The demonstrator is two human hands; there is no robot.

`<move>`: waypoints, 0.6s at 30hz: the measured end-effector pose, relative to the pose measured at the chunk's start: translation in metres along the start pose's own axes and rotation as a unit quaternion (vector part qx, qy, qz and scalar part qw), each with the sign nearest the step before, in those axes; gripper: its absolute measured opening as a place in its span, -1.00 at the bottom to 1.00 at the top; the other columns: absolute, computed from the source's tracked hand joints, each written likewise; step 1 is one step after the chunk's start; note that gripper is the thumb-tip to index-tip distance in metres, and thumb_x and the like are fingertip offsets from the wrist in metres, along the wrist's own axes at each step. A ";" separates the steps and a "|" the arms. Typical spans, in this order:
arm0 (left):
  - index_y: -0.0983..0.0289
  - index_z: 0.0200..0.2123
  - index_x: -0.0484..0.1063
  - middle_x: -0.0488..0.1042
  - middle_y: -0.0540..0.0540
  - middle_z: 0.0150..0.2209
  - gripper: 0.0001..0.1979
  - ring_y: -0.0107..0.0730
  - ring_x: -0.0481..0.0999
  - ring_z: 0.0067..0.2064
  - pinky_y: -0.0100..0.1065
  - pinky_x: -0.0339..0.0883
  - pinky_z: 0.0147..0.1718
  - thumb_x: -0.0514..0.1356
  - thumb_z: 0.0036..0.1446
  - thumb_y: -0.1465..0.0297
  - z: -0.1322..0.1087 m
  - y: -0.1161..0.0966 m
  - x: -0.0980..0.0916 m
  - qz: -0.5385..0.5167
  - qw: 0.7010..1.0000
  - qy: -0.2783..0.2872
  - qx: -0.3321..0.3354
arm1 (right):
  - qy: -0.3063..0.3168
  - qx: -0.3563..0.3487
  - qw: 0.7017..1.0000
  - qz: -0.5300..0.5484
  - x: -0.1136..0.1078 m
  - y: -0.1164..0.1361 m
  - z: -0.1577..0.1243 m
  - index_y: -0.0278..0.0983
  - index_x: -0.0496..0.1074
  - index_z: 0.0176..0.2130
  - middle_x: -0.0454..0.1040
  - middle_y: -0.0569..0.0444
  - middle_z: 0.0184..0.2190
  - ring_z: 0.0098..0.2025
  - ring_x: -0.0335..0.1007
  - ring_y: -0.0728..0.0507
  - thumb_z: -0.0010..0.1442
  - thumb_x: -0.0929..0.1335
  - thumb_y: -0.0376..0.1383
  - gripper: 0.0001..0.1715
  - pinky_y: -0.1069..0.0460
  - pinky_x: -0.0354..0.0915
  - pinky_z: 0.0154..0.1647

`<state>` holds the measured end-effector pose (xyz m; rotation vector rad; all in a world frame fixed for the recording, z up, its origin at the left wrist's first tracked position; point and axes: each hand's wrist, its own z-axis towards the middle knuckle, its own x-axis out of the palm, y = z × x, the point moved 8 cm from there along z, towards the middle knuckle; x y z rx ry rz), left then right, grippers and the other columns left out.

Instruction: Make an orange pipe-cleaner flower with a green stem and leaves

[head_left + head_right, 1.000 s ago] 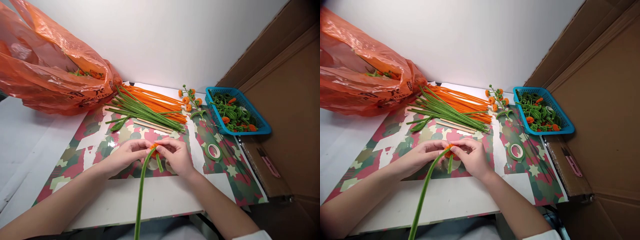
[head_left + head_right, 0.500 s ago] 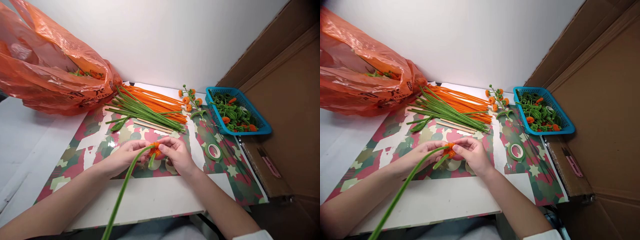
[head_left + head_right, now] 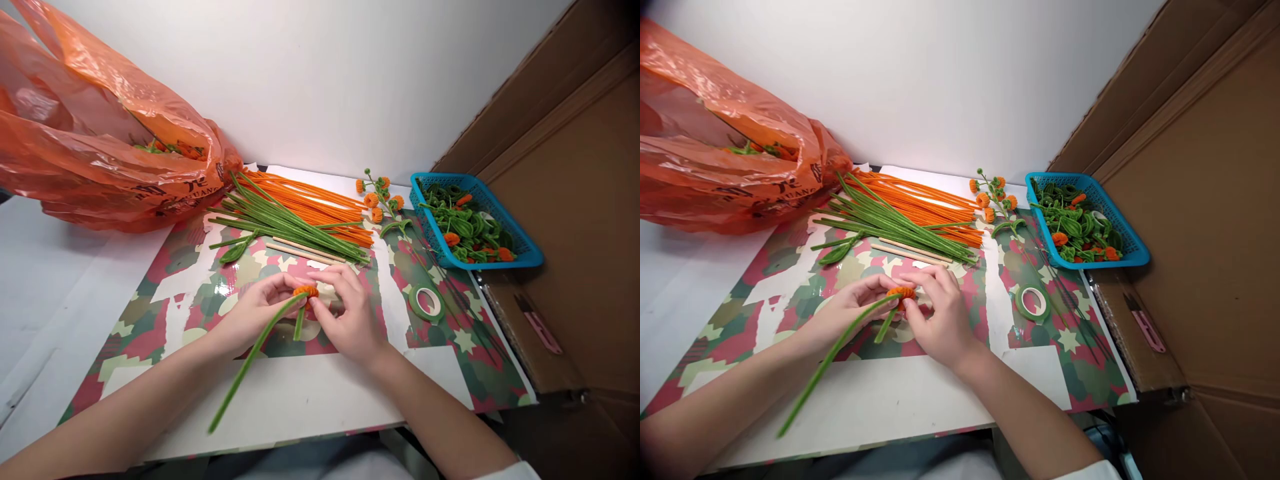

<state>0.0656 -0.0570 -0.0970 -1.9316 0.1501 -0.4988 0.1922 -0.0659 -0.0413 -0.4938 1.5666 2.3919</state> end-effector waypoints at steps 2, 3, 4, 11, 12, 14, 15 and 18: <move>0.27 -0.35 0.34 0.48 -0.01 -0.40 -0.70 -0.48 0.47 -0.43 -0.48 0.36 -0.47 0.32 0.06 0.20 -0.001 -0.001 -0.004 0.040 0.999 -0.032 0.006 | 0.021 -0.048 0.998 -0.031 0.004 0.008 -0.001 -0.18 0.46 -0.09 0.37 0.00 -0.19 -0.11 0.32 -0.15 0.13 0.31 -0.48 -0.63 -0.08 0.34 -0.09; 0.26 -0.37 0.30 0.45 -0.04 -0.44 -0.70 -0.51 0.43 -0.46 -0.51 0.31 -0.52 0.31 0.07 0.19 -0.001 -0.001 -0.006 0.055 0.997 -0.045 0.013 | 0.032 -0.065 0.997 -0.041 0.007 0.010 -0.002 -0.19 0.46 -0.10 0.35 0.00 -0.21 -0.13 0.31 -0.15 0.13 0.30 -0.48 -0.64 -0.08 0.32 -0.10; 0.25 -0.38 0.27 0.42 -0.07 -0.48 -0.68 -0.53 0.39 -0.49 -0.53 0.27 -0.56 0.29 0.08 0.17 -0.002 -0.002 -0.006 0.065 0.996 -0.051 0.021 | 0.044 -0.078 0.995 -0.049 0.009 0.012 -0.003 -0.20 0.46 -0.11 0.34 0.00 -0.22 -0.14 0.30 -0.15 0.13 0.30 -0.48 -0.66 -0.08 0.31 -0.11; 0.20 -0.29 0.18 0.31 -0.11 -0.45 -0.79 -0.52 0.33 -0.48 -0.52 0.19 -0.57 0.16 0.15 0.24 -0.004 -0.003 0.006 0.099 0.994 -0.004 0.046 | 0.088 -0.087 0.991 -0.041 0.018 0.015 -0.005 -0.25 0.34 -0.27 0.32 0.03 -0.32 -0.21 0.26 -0.16 0.11 0.34 -0.34 -0.88 -0.05 0.23 -0.20; 0.20 -0.26 0.19 0.32 -0.10 -0.44 -0.83 -0.50 0.35 -0.45 -0.51 0.21 -0.54 0.13 0.17 0.28 -0.005 -0.004 0.007 0.113 0.992 -0.002 0.046 | 0.093 -0.087 0.991 -0.039 0.019 0.015 -0.005 -0.25 0.32 -0.29 0.31 0.05 -0.34 -0.23 0.25 -0.15 0.11 0.35 -0.33 -0.89 -0.04 0.22 -0.21; 0.20 -0.24 0.20 0.32 -0.10 -0.46 -0.91 -0.50 0.34 -0.46 -0.50 0.21 -0.52 0.06 0.18 0.35 -0.006 -0.005 0.008 0.132 0.990 -0.004 0.048 | 0.103 -0.091 0.990 -0.036 0.021 0.016 -0.006 -0.24 0.31 -0.33 0.32 0.06 -0.35 -0.25 0.24 -0.14 0.09 0.36 -0.33 -0.89 -0.03 0.21 -0.22; 0.20 -0.24 0.19 0.31 -0.12 -0.48 -0.93 -0.52 0.31 -0.50 -0.51 0.19 -0.54 0.03 0.19 0.37 -0.007 -0.005 0.008 0.130 0.990 -0.007 0.048 | 0.105 -0.095 0.989 -0.035 0.022 0.016 -0.007 -0.23 0.31 -0.34 0.33 0.06 -0.35 -0.26 0.24 -0.13 0.09 0.36 -0.33 -0.89 -0.03 0.20 -0.22; 0.18 -0.27 0.16 0.25 -0.17 -0.55 -0.95 -0.55 0.23 -0.60 -0.52 0.14 -0.63 -0.01 0.18 0.36 -0.009 -0.004 0.011 0.103 0.994 -0.001 0.030 | 0.106 -0.114 0.987 -0.029 0.025 0.018 -0.009 -0.23 0.29 -0.41 0.35 0.07 -0.36 -0.28 0.24 -0.11 0.12 0.36 -0.35 -0.88 -0.02 0.20 -0.23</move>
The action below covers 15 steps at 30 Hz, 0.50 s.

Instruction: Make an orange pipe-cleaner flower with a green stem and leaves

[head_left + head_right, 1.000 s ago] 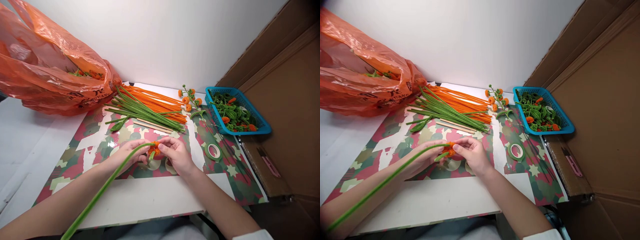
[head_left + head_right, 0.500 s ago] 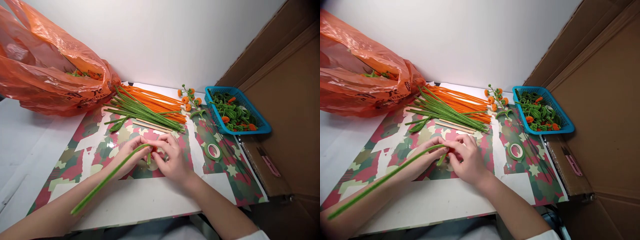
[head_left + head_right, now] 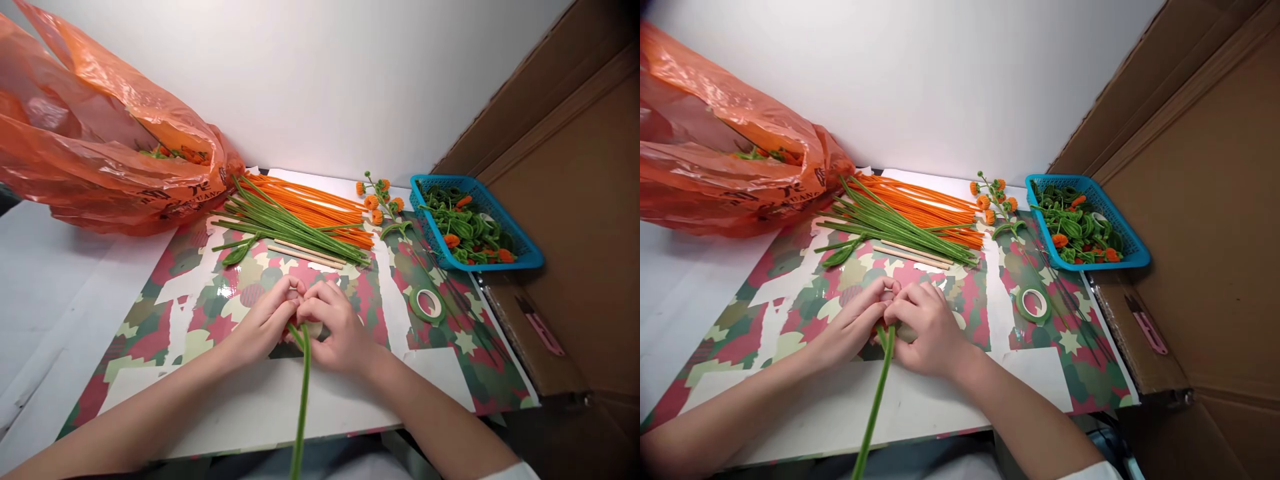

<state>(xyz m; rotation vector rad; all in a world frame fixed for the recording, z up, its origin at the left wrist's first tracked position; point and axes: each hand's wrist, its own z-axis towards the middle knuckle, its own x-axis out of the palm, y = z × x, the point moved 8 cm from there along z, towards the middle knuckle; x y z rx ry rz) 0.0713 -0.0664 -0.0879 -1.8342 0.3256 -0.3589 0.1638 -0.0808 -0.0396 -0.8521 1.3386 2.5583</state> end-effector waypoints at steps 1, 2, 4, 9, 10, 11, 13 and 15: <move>0.18 -0.29 0.16 0.23 -0.17 -0.57 -0.94 -0.56 0.21 -0.62 -0.52 0.12 -0.65 -0.01 0.18 0.34 -0.001 0.001 0.002 -0.006 1.000 0.008 -0.009 | 0.001 -0.008 1.000 0.006 0.001 0.001 0.000 -0.22 0.28 -0.43 0.35 0.08 -0.38 -0.31 0.23 -0.10 0.13 0.36 -0.35 -0.85 -0.02 0.19 -0.24; 0.19 -0.31 0.15 0.22 -0.18 -0.59 -0.92 -0.57 0.19 -0.64 -0.53 0.09 -0.67 0.00 0.18 0.32 -0.001 0.001 0.004 -0.011 1.000 0.018 -0.017 | 0.000 -0.014 1.000 0.017 0.001 0.002 0.000 -0.22 0.27 -0.45 0.35 0.09 -0.41 -0.33 0.22 -0.09 0.13 0.36 -0.36 -0.82 -0.01 0.19 -0.25; 0.20 -0.34 0.16 0.22 -0.17 -0.60 -0.88 -0.59 0.16 -0.65 -0.54 0.04 -0.68 0.03 0.16 0.29 -0.001 0.002 0.007 -0.022 0.999 0.032 -0.033 | 0.001 -0.019 0.999 0.050 0.000 0.003 0.001 -0.22 0.24 -0.49 0.34 0.12 -0.45 -0.36 0.21 -0.07 0.13 0.37 -0.36 -0.77 0.00 0.20 -0.27; 0.21 -0.31 0.19 0.22 -0.17 -0.60 -0.88 -0.62 0.08 -0.65 -0.58 -0.09 -0.69 0.07 0.12 0.30 0.004 0.008 0.002 -0.103 0.992 0.010 -0.067 | -0.001 -0.003 0.986 0.169 -0.008 0.003 0.002 -0.22 0.24 -0.50 0.31 0.12 -0.46 -0.38 0.25 -0.06 0.13 0.41 -0.28 -0.72 0.03 0.25 -0.34; 0.21 -0.31 0.20 0.22 -0.17 -0.60 -0.88 -0.63 0.05 -0.66 -0.58 -0.12 -0.70 0.08 0.11 0.31 0.005 0.010 0.000 -0.121 0.990 0.005 -0.070 | -0.005 -0.009 0.985 0.175 -0.009 0.004 0.002 -0.22 0.26 -0.48 0.32 0.11 -0.45 -0.38 0.27 -0.06 0.13 0.40 -0.27 -0.74 0.04 0.26 -0.35; 0.21 -0.32 0.20 0.22 -0.17 -0.59 -0.89 -0.64 0.03 -0.67 -0.58 -0.14 -0.70 0.08 0.11 0.32 0.006 0.010 -0.001 -0.134 0.989 -0.004 -0.069 | -0.008 -0.020 0.986 0.167 -0.010 0.006 0.002 -0.21 0.29 -0.45 0.34 0.10 -0.44 -0.37 0.30 -0.06 0.14 0.40 -0.26 -0.78 0.03 0.28 -0.34; 0.21 -0.34 0.21 0.24 -0.16 -0.57 -0.91 -0.64 0.03 -0.67 -0.58 -0.14 -0.71 0.08 0.10 0.34 0.007 0.012 -0.005 -0.136 0.988 -0.031 -0.067 | -0.006 -0.059 0.991 0.121 -0.007 0.013 -0.001 -0.21 0.34 -0.38 0.41 0.07 -0.41 -0.33 0.36 -0.08 0.17 0.38 -0.25 -0.86 0.01 0.32 -0.28; 0.21 -0.36 0.22 0.25 -0.14 -0.57 -0.93 -0.61 0.08 -0.64 -0.57 -0.11 -0.69 0.07 0.10 0.35 0.007 0.012 -0.009 -0.119 0.989 -0.061 -0.060 | 0.010 -0.104 0.993 0.060 -0.001 0.022 -0.004 -0.21 0.38 -0.33 0.47 0.04 -0.38 -0.30 0.39 -0.10 0.21 0.35 -0.25 -0.92 -0.01 0.33 -0.26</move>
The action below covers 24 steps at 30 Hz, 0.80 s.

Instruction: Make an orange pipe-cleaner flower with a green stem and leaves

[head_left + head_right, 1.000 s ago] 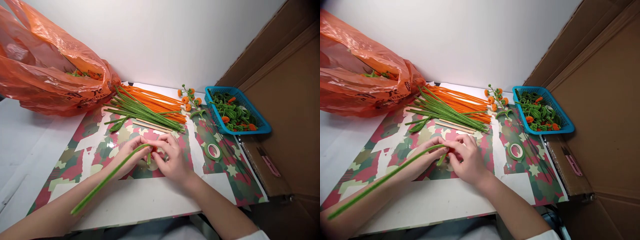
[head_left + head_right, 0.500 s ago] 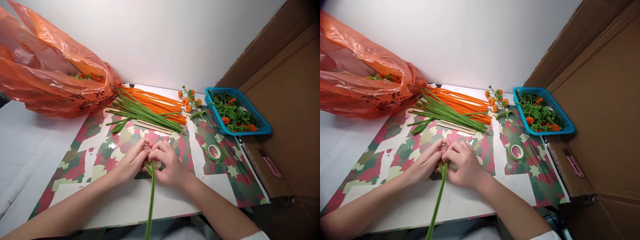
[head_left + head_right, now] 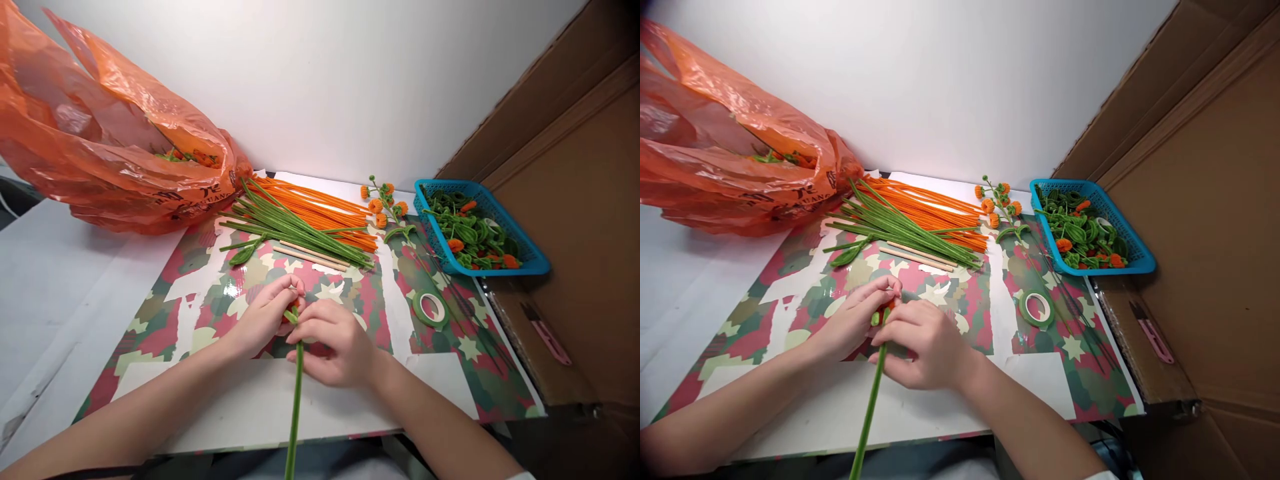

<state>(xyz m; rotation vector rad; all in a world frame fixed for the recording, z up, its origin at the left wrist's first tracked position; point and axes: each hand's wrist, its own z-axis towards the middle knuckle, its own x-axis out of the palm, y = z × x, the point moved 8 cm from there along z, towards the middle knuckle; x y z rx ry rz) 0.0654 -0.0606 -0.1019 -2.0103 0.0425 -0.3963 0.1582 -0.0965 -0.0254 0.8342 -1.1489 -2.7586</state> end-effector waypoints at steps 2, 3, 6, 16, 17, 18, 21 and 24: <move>0.22 -0.38 0.23 0.26 -0.13 -0.58 -0.95 -0.56 0.14 -0.60 -0.56 -0.04 -0.66 0.06 0.10 0.37 0.000 -0.001 -0.001 0.017 1.000 -0.016 0.012 | 0.032 -0.025 0.998 -0.046 0.009 0.005 -0.002 -0.22 0.41 -0.29 0.48 0.01 -0.39 -0.32 0.39 -0.12 0.25 0.31 -0.26 -0.90 -0.02 0.33 -0.29; 0.22 -0.38 0.23 0.27 -0.12 -0.59 -0.95 -0.55 0.17 -0.59 -0.55 0.01 -0.63 0.06 0.09 0.37 0.000 -0.002 0.000 0.025 0.999 -0.020 0.019 | 0.047 -0.029 0.997 -0.060 0.013 0.006 -0.003 -0.22 0.42 -0.28 0.48 0.01 -0.39 -0.33 0.38 -0.12 0.27 0.28 -0.26 -0.86 -0.02 0.33 -0.30; 0.22 -0.40 0.23 0.28 -0.12 -0.60 -0.96 -0.52 0.20 -0.56 -0.52 0.09 -0.58 0.06 0.08 0.39 -0.001 -0.005 0.001 0.045 0.998 -0.024 0.036 | 0.071 -0.024 0.994 -0.081 0.020 0.006 -0.005 -0.23 0.45 -0.24 0.48 -0.01 -0.39 -0.33 0.38 -0.12 0.30 0.24 -0.26 -0.78 -0.02 0.34 -0.31; 0.24 -0.40 0.26 0.26 -0.10 -0.58 -0.90 -0.58 0.07 -0.62 -0.53 -0.08 -0.65 0.06 0.08 0.33 0.002 0.001 0.001 -0.012 1.000 0.016 0.004 | -0.049 -0.002 0.999 -0.021 -0.005 0.000 -0.003 -0.20 0.33 -0.23 0.46 0.06 -0.41 -0.32 0.42 -0.10 0.19 0.34 -0.36 -0.89 -0.01 0.39 -0.29; 0.25 -0.41 0.25 0.24 -0.11 -0.59 -0.87 -0.60 0.02 -0.64 -0.53 -0.13 -0.67 0.04 0.09 0.31 0.002 0.002 0.003 -0.024 0.999 0.028 -0.007 | -0.074 0.023 0.997 -0.012 -0.010 -0.005 -0.003 -0.19 0.30 -0.26 0.45 0.08 -0.42 -0.35 0.42 -0.09 0.16 0.36 -0.36 -0.87 0.00 0.38 -0.33; 0.25 -0.42 0.24 0.22 -0.11 -0.60 -0.86 -0.61 -0.02 -0.65 -0.54 -0.17 -0.67 0.04 0.11 0.30 0.002 0.003 0.004 -0.034 0.999 0.039 -0.013 | -0.091 0.047 0.995 -0.006 -0.013 -0.010 -0.005 -0.19 0.28 -0.28 0.44 0.10 -0.43 -0.37 0.41 -0.08 0.14 0.37 -0.36 -0.85 0.02 0.36 -0.37; 0.22 -0.36 0.21 0.26 -0.10 -0.55 -0.89 -0.59 0.09 -0.61 -0.56 -0.07 -0.65 0.05 0.14 0.30 -0.001 0.000 0.006 -0.035 0.998 0.046 -0.001 | -0.088 0.103 0.991 -0.006 -0.013 -0.020 -0.006 -0.20 0.30 -0.29 0.44 0.11 -0.42 -0.40 0.37 -0.06 0.14 0.33 -0.39 -0.88 0.04 0.33 -0.40; 0.14 -0.13 0.21 0.31 -0.09 -0.48 -0.82 -0.53 0.19 -0.56 -0.54 0.03 -0.61 0.05 0.21 0.25 -0.006 -0.004 0.008 -0.005 0.998 0.055 0.031 | -0.072 0.150 0.986 -0.024 -0.011 -0.026 -0.005 -0.22 0.38 -0.20 0.46 0.07 -0.37 -0.34 0.37 -0.08 0.19 0.29 -0.40 -0.85 0.02 0.31 -0.34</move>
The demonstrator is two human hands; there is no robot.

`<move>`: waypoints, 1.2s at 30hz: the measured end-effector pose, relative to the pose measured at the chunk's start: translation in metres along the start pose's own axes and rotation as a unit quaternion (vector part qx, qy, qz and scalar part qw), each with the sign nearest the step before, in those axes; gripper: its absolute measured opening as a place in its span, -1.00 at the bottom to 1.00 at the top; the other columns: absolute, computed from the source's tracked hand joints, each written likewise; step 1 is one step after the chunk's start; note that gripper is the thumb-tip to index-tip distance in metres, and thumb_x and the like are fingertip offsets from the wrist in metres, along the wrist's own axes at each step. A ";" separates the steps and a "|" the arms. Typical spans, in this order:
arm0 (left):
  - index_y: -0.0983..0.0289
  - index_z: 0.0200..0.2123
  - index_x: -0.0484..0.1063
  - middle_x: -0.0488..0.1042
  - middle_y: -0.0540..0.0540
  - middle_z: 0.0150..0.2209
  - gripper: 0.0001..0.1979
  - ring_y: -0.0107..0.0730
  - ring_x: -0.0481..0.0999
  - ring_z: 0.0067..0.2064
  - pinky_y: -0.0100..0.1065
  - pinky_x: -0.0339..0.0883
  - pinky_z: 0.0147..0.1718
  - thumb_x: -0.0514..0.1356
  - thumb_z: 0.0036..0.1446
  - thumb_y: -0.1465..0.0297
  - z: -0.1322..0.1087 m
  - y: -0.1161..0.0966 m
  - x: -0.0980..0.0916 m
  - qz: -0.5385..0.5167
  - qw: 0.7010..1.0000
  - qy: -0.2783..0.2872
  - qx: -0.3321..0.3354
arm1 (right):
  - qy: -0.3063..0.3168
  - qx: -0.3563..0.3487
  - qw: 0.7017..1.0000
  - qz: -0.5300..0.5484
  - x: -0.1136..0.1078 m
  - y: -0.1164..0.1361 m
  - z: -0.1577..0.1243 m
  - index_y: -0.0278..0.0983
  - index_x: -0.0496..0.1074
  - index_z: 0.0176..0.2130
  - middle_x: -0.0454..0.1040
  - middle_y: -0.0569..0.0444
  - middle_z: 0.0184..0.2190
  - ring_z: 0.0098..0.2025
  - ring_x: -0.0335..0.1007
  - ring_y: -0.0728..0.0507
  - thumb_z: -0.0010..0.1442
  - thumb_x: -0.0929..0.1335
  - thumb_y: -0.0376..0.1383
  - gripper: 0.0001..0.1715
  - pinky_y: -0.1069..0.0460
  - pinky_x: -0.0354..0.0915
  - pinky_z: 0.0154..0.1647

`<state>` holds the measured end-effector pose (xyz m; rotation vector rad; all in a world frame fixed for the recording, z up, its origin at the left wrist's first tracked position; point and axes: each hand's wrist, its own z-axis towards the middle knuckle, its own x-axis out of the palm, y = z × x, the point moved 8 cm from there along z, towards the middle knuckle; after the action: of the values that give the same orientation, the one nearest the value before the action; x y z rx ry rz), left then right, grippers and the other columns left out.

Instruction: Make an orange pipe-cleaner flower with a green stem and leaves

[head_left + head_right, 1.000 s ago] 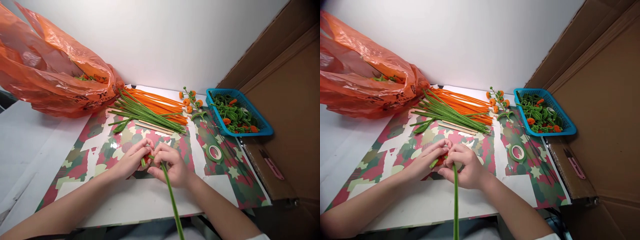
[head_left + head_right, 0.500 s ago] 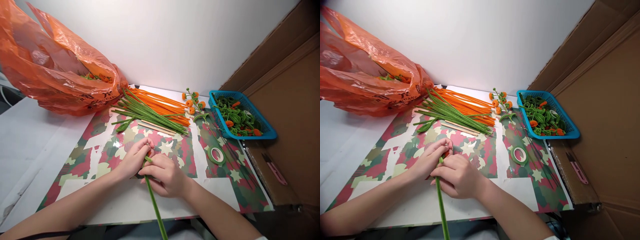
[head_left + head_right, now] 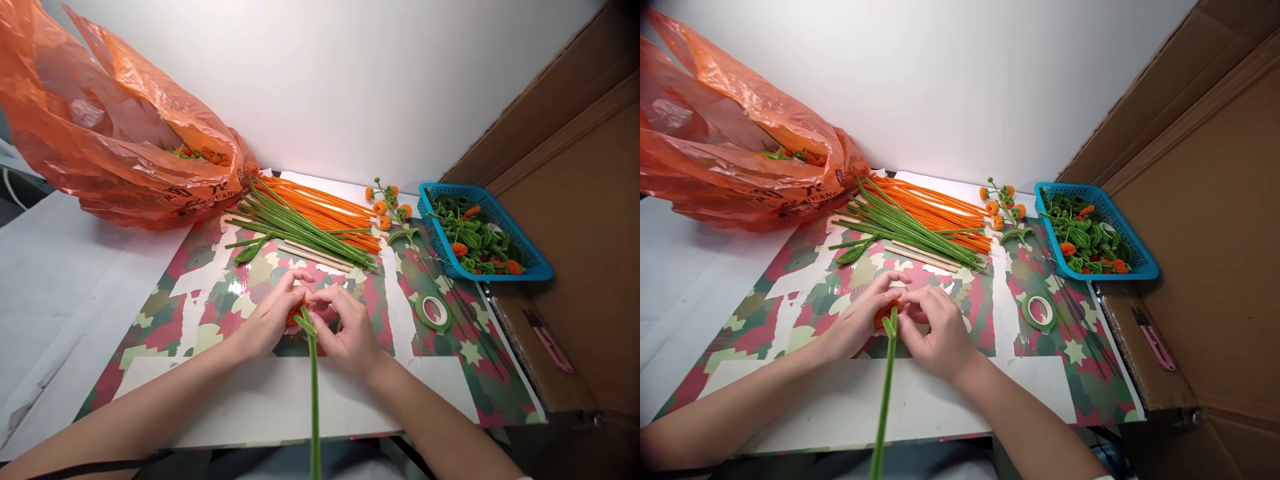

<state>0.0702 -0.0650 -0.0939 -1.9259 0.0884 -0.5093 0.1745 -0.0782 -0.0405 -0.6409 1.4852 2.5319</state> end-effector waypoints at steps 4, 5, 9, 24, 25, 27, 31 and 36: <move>0.10 0.16 0.07 0.33 -0.08 -0.48 -0.56 -0.51 0.14 -0.59 -0.51 -0.02 -0.65 -0.02 0.28 0.10 -0.004 -0.005 0.005 0.058 0.997 0.030 0.038 | 0.028 0.030 0.999 -0.024 0.004 -0.003 0.003 -0.23 0.46 -0.16 0.42 0.08 -0.39 -0.31 0.33 -0.10 0.22 0.29 -0.39 -0.80 -0.03 0.28 -0.24; 0.11 0.19 0.04 0.34 -0.06 -0.48 -0.51 -0.49 0.15 -0.58 -0.50 -0.01 -0.65 -0.03 0.28 0.06 -0.005 -0.006 0.005 0.077 0.995 0.031 0.046 | 0.033 0.035 0.999 -0.021 0.005 -0.003 0.003 -0.23 0.46 -0.17 0.40 0.10 -0.41 -0.33 0.31 -0.10 0.21 0.29 -0.40 -0.80 -0.03 0.27 -0.24; 0.16 0.24 0.02 0.38 -0.03 -0.47 -0.40 -0.48 0.18 -0.59 -0.47 0.04 -0.65 -0.03 0.26 -0.02 -0.005 -0.007 0.005 0.124 0.990 0.028 0.064 | 0.024 0.045 0.998 -0.023 0.005 -0.005 0.001 -0.25 0.47 -0.26 0.35 0.12 -0.46 -0.37 0.26 -0.08 0.21 0.31 -0.40 -0.86 0.00 0.23 -0.28; 0.29 -0.42 0.38 0.42 -0.02 -0.54 -0.72 -0.51 0.36 -0.58 -0.48 0.25 -0.62 0.29 0.06 0.19 0.000 -0.019 -0.010 0.162 0.984 -0.040 0.068 | -0.050 -0.032 0.979 -0.194 -0.009 -0.004 0.000 -0.25 0.46 -0.31 0.38 0.03 -0.45 -0.33 0.25 -0.15 0.28 0.26 -0.32 -0.80 -0.04 0.13 -0.32; 0.29 -0.42 0.39 0.43 -0.01 -0.53 -0.73 -0.49 0.38 -0.57 -0.48 0.27 -0.61 0.29 0.06 0.19 -0.001 -0.020 -0.010 0.162 0.983 -0.041 0.072 | -0.048 -0.036 0.977 -0.203 -0.008 -0.003 0.000 -0.25 0.46 -0.31 0.39 0.03 -0.45 -0.33 0.24 -0.15 0.28 0.26 -0.33 -0.80 -0.04 0.12 -0.33; 0.29 -0.41 0.41 0.44 -0.01 -0.52 -0.74 -0.48 0.40 -0.55 -0.47 0.29 -0.59 0.29 0.06 0.20 -0.001 -0.020 -0.010 0.167 0.982 -0.042 0.077 | -0.041 -0.038 0.976 -0.210 -0.006 -0.004 0.001 -0.25 0.46 -0.32 0.40 0.03 -0.45 -0.34 0.23 -0.14 0.29 0.25 -0.33 -0.79 -0.03 0.11 -0.34; 0.30 -0.41 0.42 0.44 0.00 -0.52 -0.74 -0.48 0.41 -0.52 -0.48 0.31 -0.55 0.29 0.07 0.21 -0.001 -0.018 -0.010 0.175 0.981 -0.040 0.076 | -0.022 -0.020 0.979 -0.203 -0.003 -0.009 0.001 -0.27 0.45 -0.32 0.40 0.03 -0.45 -0.34 0.23 -0.13 0.29 0.24 -0.35 -0.78 -0.03 0.12 -0.33; 0.28 -0.28 0.39 0.44 -0.02 -0.47 -0.71 -0.49 0.43 -0.51 -0.49 0.33 -0.55 0.28 0.09 0.18 0.002 -0.011 -0.014 0.119 0.991 -0.043 0.039 | -0.019 0.033 0.989 -0.145 -0.006 -0.015 0.003 -0.27 0.46 -0.25 0.44 0.01 -0.36 -0.28 0.30 -0.15 0.29 0.26 -0.31 -0.81 -0.04 0.20 -0.27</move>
<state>0.0560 -0.0544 -0.0890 -1.8283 0.2370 -0.2653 0.1842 -0.0679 -0.0487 -0.7332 1.3467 2.2550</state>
